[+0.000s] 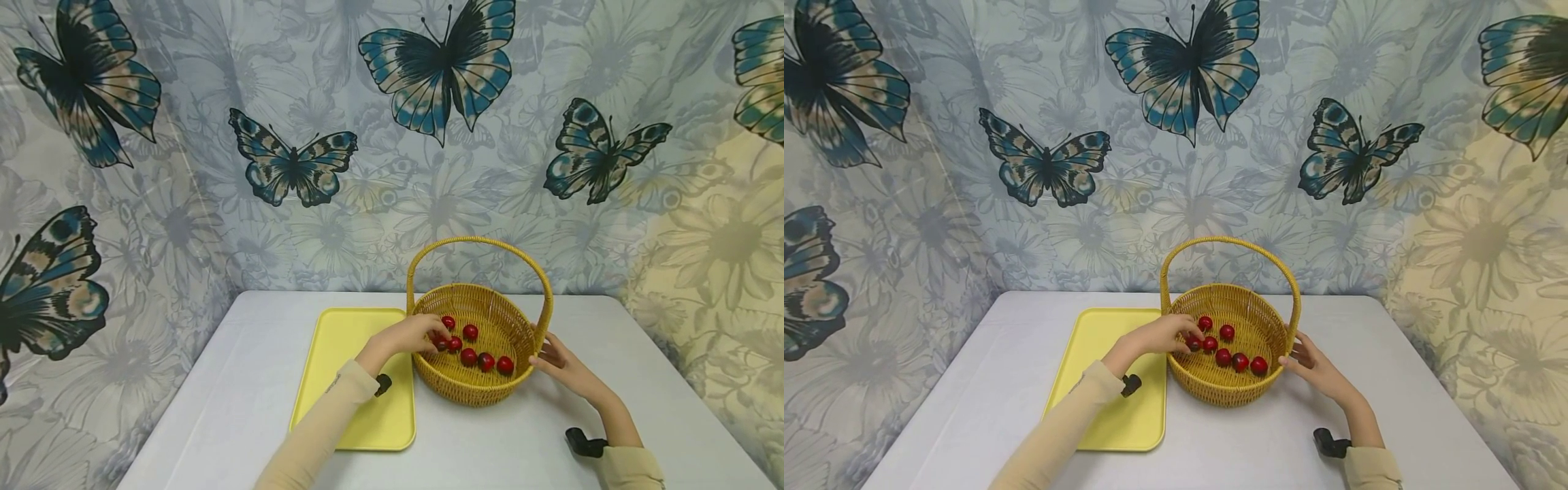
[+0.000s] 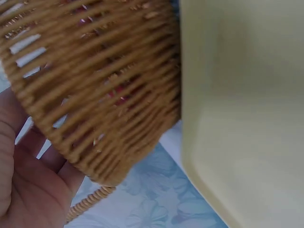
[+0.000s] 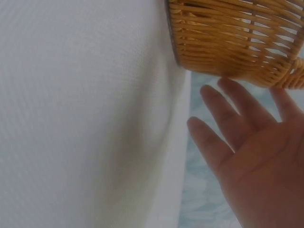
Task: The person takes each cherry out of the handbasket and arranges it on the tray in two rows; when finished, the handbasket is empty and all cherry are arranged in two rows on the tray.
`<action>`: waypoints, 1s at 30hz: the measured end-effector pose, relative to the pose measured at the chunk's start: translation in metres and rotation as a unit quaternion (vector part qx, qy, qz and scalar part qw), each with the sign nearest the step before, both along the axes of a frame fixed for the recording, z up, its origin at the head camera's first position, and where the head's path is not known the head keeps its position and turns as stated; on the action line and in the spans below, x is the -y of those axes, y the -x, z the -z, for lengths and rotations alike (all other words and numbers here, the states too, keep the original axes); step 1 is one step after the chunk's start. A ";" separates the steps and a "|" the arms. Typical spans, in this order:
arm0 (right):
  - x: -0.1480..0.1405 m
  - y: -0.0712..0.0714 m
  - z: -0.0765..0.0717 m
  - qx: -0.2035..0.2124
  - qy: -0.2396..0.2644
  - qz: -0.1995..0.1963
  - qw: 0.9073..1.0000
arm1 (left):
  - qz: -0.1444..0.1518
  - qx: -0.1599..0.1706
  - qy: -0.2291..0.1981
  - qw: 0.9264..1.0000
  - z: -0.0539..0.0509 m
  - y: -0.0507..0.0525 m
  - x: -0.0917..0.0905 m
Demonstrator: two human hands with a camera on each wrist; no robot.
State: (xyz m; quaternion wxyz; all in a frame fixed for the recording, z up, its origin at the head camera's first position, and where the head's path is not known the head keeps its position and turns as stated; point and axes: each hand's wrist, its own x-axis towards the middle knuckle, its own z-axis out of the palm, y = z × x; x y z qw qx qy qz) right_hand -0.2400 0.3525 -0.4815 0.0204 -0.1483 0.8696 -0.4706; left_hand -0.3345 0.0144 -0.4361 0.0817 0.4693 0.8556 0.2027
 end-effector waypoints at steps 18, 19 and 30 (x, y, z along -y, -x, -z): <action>-0.002 0.003 0.002 0.007 0.008 -0.007 1.000 | 0.003 -0.005 -0.084 0.996 -0.007 -0.027 0.008; -0.002 0.003 0.002 0.008 0.008 -0.006 1.000 | 0.003 -0.002 -0.089 0.996 -0.006 -0.028 0.009; -0.002 0.003 0.003 0.006 0.010 -0.009 1.000 | 0.019 0.018 -0.146 0.989 0.000 -0.036 0.019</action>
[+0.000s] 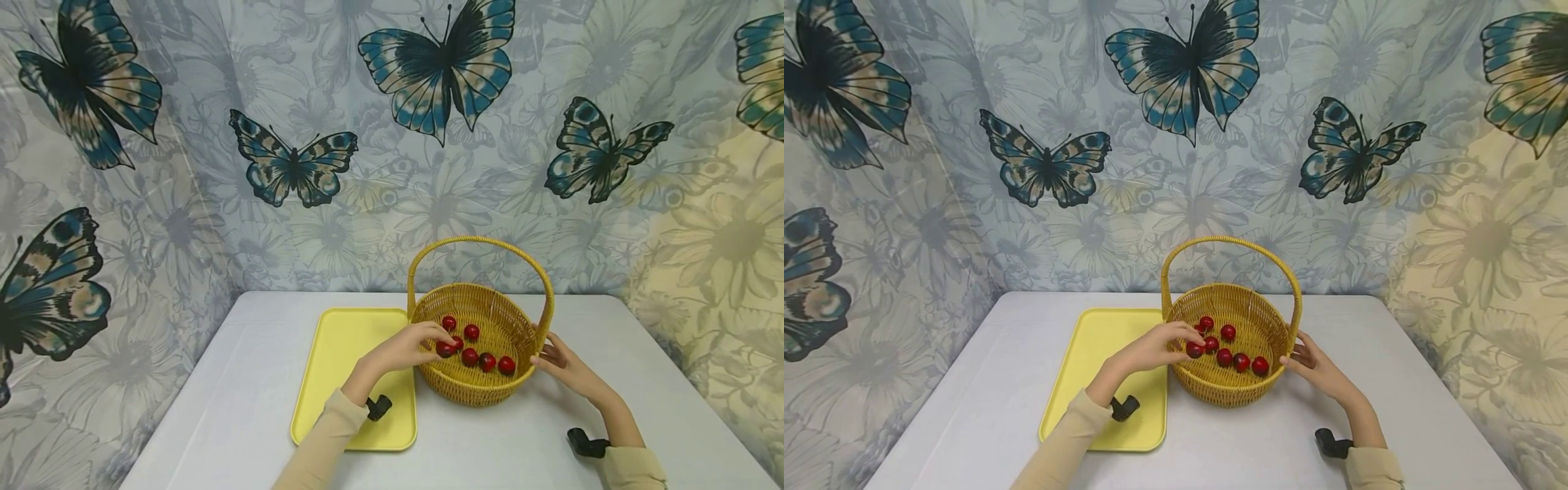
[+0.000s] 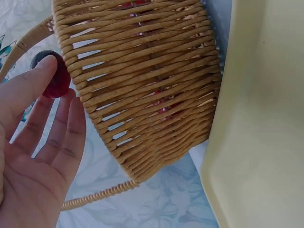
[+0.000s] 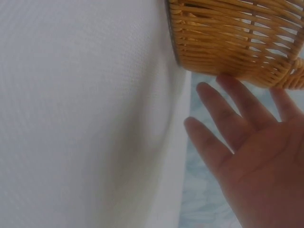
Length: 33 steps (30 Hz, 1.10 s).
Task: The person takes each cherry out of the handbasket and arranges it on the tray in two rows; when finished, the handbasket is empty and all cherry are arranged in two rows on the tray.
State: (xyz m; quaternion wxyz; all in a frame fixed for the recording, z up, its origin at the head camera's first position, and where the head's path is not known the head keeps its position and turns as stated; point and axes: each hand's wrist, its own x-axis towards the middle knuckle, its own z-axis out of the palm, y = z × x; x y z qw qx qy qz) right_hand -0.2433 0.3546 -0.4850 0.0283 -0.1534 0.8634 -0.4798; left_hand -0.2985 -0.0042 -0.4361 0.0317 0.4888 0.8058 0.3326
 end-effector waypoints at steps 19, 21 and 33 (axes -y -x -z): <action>0.001 -0.002 -0.002 -0.004 0.002 -0.004 1.000 | -0.020 0.078 -0.073 0.994 -0.004 -0.007 0.036; 0.002 -0.003 -0.002 -0.003 0.003 -0.006 1.000 | -0.023 0.069 -0.079 0.994 -0.004 -0.007 0.041; 0.002 -0.002 -0.002 0.010 0.012 0.003 1.000 | -0.058 0.061 -0.089 0.993 0.001 -0.004 0.071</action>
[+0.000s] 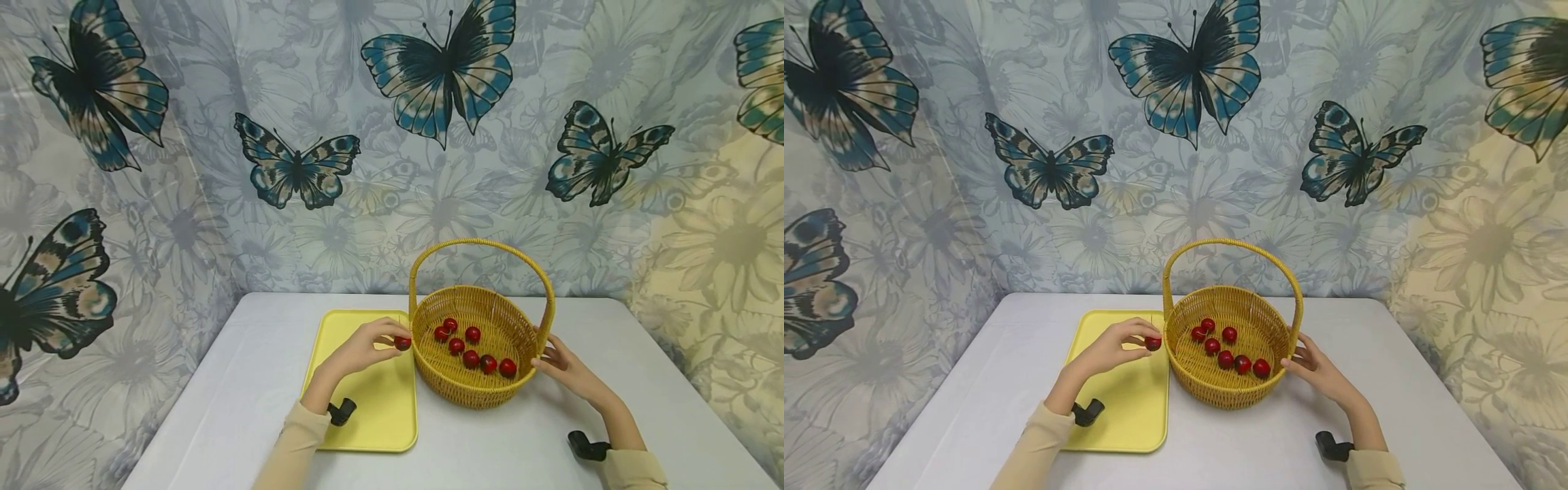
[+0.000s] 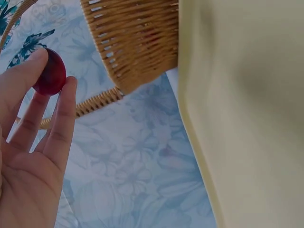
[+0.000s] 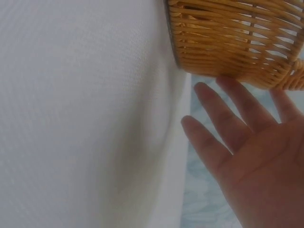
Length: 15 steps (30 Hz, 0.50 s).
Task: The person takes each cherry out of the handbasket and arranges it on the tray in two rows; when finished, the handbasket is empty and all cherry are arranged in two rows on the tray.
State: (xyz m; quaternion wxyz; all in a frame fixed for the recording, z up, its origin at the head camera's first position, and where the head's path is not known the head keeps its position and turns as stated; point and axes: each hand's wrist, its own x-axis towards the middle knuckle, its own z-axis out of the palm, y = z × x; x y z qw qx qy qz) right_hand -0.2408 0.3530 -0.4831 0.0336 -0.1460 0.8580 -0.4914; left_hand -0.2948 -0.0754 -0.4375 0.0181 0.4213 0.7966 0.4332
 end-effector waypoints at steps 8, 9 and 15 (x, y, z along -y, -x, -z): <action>0.000 0.000 0.000 0.006 0.004 0.002 1.000 | -0.026 0.008 -0.006 1.000 0.011 0.005 0.021; 0.000 0.000 0.000 0.006 0.003 0.001 1.000 | -0.028 0.011 -0.007 1.000 0.013 0.006 0.024; -0.001 0.001 0.000 0.003 0.003 -0.002 1.000 | -0.040 0.019 0.000 0.999 0.008 0.004 0.035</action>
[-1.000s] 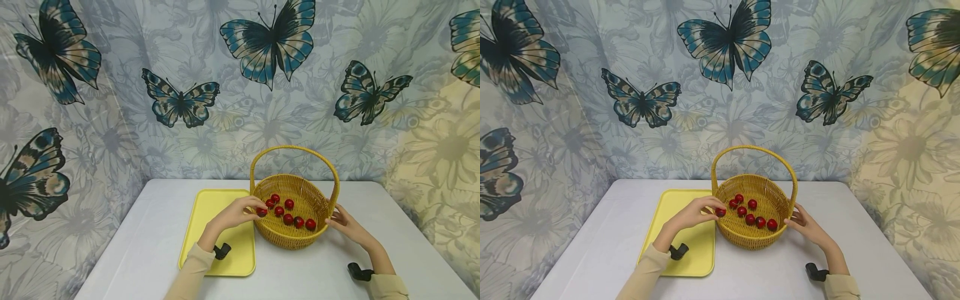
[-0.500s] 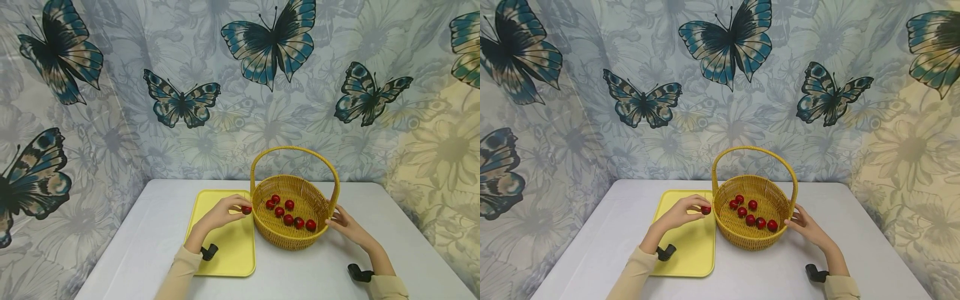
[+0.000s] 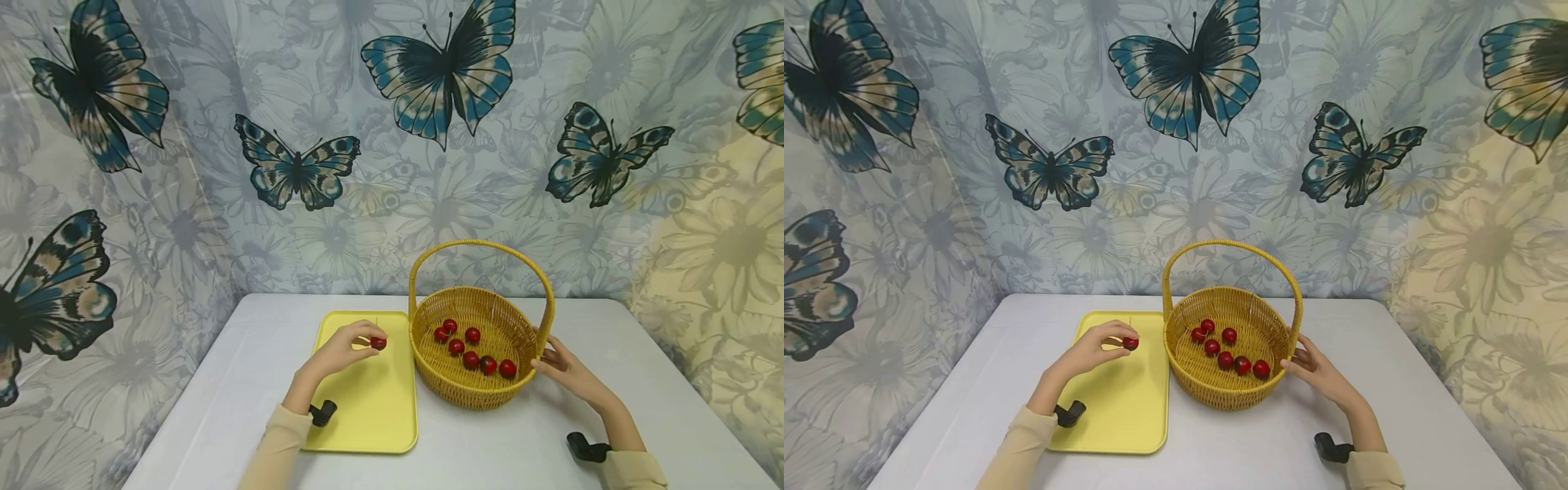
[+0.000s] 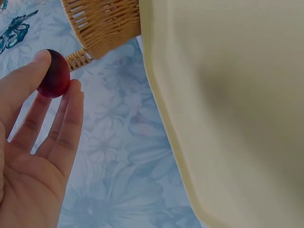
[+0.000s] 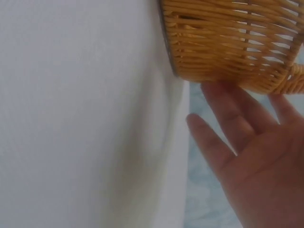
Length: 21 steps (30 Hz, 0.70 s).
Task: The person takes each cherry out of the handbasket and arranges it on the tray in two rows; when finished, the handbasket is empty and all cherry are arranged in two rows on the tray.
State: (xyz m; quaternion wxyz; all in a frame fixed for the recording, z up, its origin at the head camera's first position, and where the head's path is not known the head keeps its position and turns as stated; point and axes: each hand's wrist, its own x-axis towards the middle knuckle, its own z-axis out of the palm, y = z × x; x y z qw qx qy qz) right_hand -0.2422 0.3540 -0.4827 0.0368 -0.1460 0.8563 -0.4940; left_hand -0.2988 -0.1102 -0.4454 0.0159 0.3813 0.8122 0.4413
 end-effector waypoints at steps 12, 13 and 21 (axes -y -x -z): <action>0.002 0.000 0.000 -0.004 0.021 -0.007 1.000 | -0.033 -0.004 0.029 0.999 0.015 0.020 0.024; 0.002 0.000 0.000 -0.004 0.021 -0.006 1.000 | -0.036 -0.001 0.031 0.999 0.016 0.021 0.026; 0.002 0.000 0.000 -0.003 0.033 -0.012 0.999 | -0.059 0.006 0.066 0.996 0.028 0.034 0.040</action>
